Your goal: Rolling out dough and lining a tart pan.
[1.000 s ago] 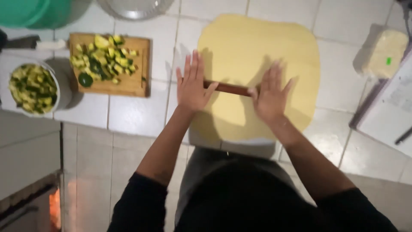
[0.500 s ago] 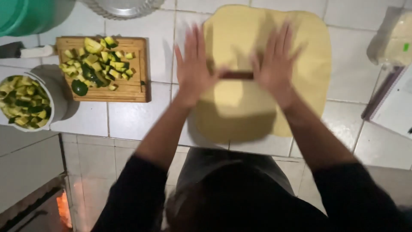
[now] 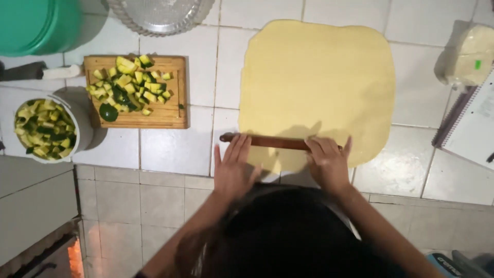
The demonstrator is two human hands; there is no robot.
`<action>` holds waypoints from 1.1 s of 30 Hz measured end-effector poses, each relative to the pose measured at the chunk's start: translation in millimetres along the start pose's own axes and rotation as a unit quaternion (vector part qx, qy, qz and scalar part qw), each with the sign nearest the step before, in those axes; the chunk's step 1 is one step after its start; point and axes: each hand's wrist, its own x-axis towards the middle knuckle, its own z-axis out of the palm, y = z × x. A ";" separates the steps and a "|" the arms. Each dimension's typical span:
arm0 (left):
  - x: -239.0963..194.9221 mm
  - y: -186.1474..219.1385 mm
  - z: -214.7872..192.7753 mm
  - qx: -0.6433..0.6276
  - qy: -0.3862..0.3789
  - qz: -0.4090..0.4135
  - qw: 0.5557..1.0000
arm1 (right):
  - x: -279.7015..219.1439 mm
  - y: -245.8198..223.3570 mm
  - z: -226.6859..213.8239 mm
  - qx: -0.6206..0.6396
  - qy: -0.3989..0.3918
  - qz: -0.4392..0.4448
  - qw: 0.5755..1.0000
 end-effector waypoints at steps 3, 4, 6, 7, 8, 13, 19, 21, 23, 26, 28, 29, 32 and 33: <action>35.1 -12.5 -1.3 0.037 0.071 0.041 0.996 | 14.7 0.7 -14.0 -0.006 0.041 -0.094 0.995; 43.6 -12.8 -9.6 0.038 0.075 0.039 0.996 | 12.4 4.7 -18.7 -0.007 0.043 -0.098 0.994; 63.4 -13.4 -28.0 -0.035 0.058 0.112 0.991 | 10.8 13.7 -29.4 0.052 0.068 -0.144 0.986; 63.6 -16.0 -29.6 -0.035 0.064 0.110 0.991 | 1.4 28.6 -33.8 0.050 0.072 -0.149 0.985; 63.4 -18.0 -30.6 -0.050 0.054 0.131 0.989 | -8.3 44.2 -38.2 0.072 0.055 -0.099 0.991; 50.5 -20.3 -21.8 -0.041 0.075 0.153 0.985 | -74.9 113.1 -62.7 0.081 0.094 -0.051 0.991; 70.7 15.2 -8.7 -0.075 0.059 0.084 0.992 | -111.3 135.1 -65.2 0.196 0.143 0.078 0.967; 92.0 28.2 -13.1 -0.080 0.086 0.096 0.988 | -101.5 138.8 -60.1 0.197 0.188 0.106 0.956; 107.8 31.1 -3.4 -0.066 0.104 0.090 0.988 | -81.1 131.3 -56.2 0.186 0.188 0.111 0.958; 101.5 34.2 12.9 -0.074 0.141 0.071 0.985 | -55.7 115.5 -48.6 0.167 0.183 0.089 0.965; 86.8 35.5 18.0 -0.094 0.171 0.059 0.979 | -31.1 100.7 -46.2 0.156 0.185 0.054 0.969; 75.3 34.9 18.7 -0.096 0.152 0.055 0.982 | -16.9 90.0 -45.2 0.168 0.188 0.018 0.967; 43.3 29.7 18.6 -0.117 0.119 0.037 0.985 | 22.7 59.4 -36.3 0.158 0.189 -0.065 0.967; 35.9 28.7 18.0 -0.136 0.112 0.029 0.984 | 36.6 51.5 -33.3 0.132 0.191 -0.111 0.966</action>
